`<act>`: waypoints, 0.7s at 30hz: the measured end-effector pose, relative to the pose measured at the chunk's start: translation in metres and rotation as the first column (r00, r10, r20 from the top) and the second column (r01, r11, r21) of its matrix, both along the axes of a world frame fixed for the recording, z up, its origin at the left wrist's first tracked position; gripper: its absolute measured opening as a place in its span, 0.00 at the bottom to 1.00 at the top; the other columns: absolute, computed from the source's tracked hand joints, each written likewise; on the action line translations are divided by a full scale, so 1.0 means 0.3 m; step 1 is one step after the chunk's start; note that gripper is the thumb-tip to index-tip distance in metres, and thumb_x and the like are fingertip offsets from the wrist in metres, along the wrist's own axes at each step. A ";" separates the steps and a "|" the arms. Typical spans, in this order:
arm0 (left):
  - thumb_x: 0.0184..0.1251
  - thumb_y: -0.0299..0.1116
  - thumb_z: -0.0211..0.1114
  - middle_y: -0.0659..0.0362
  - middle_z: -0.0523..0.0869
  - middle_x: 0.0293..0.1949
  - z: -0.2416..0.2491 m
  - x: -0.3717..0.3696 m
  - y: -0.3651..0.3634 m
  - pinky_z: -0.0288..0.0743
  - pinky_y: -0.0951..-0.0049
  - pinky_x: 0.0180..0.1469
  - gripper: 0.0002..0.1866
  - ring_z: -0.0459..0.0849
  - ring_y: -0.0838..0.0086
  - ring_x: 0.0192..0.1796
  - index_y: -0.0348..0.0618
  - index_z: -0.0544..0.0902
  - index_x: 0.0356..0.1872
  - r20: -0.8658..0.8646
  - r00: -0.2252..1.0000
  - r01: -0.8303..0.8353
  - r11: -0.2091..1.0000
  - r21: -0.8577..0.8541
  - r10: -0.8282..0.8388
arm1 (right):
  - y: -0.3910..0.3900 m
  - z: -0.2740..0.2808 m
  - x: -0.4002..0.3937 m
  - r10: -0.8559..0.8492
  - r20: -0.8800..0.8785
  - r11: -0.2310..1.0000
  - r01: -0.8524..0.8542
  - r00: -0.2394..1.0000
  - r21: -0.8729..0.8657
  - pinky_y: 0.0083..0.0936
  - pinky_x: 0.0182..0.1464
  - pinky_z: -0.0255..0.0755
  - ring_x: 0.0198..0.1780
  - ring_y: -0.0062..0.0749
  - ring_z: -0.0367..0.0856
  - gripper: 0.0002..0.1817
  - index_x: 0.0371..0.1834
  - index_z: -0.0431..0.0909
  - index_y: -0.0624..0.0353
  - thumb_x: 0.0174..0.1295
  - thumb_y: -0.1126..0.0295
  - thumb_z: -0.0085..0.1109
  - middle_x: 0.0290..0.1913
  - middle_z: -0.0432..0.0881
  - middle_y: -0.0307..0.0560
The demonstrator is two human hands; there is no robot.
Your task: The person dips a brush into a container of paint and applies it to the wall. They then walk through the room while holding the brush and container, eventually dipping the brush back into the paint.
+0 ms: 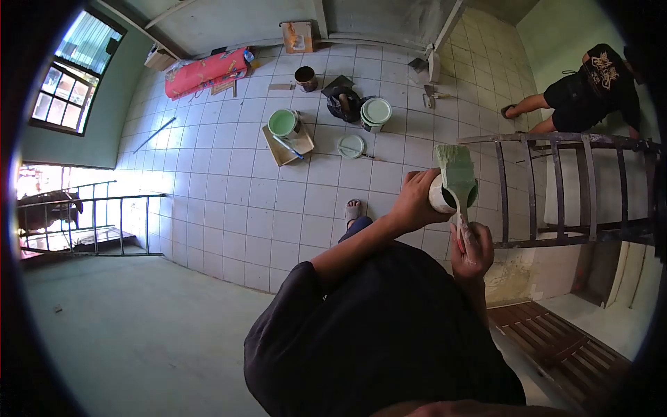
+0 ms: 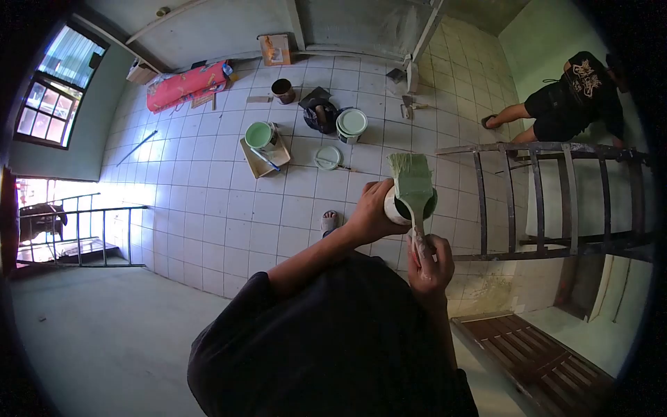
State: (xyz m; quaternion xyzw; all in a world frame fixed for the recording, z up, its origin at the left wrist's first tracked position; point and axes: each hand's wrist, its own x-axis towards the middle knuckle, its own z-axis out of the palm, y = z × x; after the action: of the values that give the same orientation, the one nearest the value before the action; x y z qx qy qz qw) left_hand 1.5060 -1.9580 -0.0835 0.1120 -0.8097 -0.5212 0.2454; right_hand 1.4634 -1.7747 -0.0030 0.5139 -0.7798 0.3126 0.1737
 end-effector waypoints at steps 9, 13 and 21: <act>0.39 0.41 0.87 0.52 0.86 0.52 0.010 -0.047 -0.031 0.67 0.54 0.69 0.42 0.84 0.53 0.60 0.44 0.77 0.60 -0.026 0.999 0.035 0.999 -0.035 -0.036 | -0.034 0.006 0.006 -0.065 0.045 0.995 0.068 0.997 -0.076 0.37 0.37 0.81 0.39 0.49 0.87 0.19 0.52 0.85 0.63 0.58 0.82 0.78 0.42 0.84 0.54; 0.37 0.39 0.88 0.52 0.87 0.51 -0.005 -0.080 -0.030 0.67 0.54 0.69 0.42 0.85 0.54 0.59 0.45 0.79 0.59 -0.016 0.991 0.132 0.990 -0.047 -0.133 | -0.008 0.003 -0.010 -0.152 -0.018 0.967 0.145 0.988 -0.209 0.35 0.39 0.83 0.39 0.49 0.88 0.19 0.52 0.85 0.64 0.57 0.83 0.78 0.41 0.86 0.56; 0.38 0.36 0.89 0.56 0.87 0.60 -0.008 -0.115 0.004 0.64 0.55 0.74 0.46 0.83 0.52 0.64 0.50 0.78 0.66 -0.034 0.944 0.323 0.941 -0.101 -0.328 | 0.106 0.088 -0.019 -0.410 0.132 0.848 0.431 0.902 -0.308 0.34 0.44 0.83 0.44 0.49 0.88 0.17 0.54 0.86 0.66 0.61 0.85 0.73 0.47 0.88 0.59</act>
State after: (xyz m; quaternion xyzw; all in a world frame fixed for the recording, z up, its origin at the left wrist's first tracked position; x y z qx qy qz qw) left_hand 1.4716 -1.9568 -0.0857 -0.0481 -0.8343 -0.5183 0.1814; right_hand 1.4576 -1.7428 0.0233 0.2845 -0.8146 0.4086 0.2976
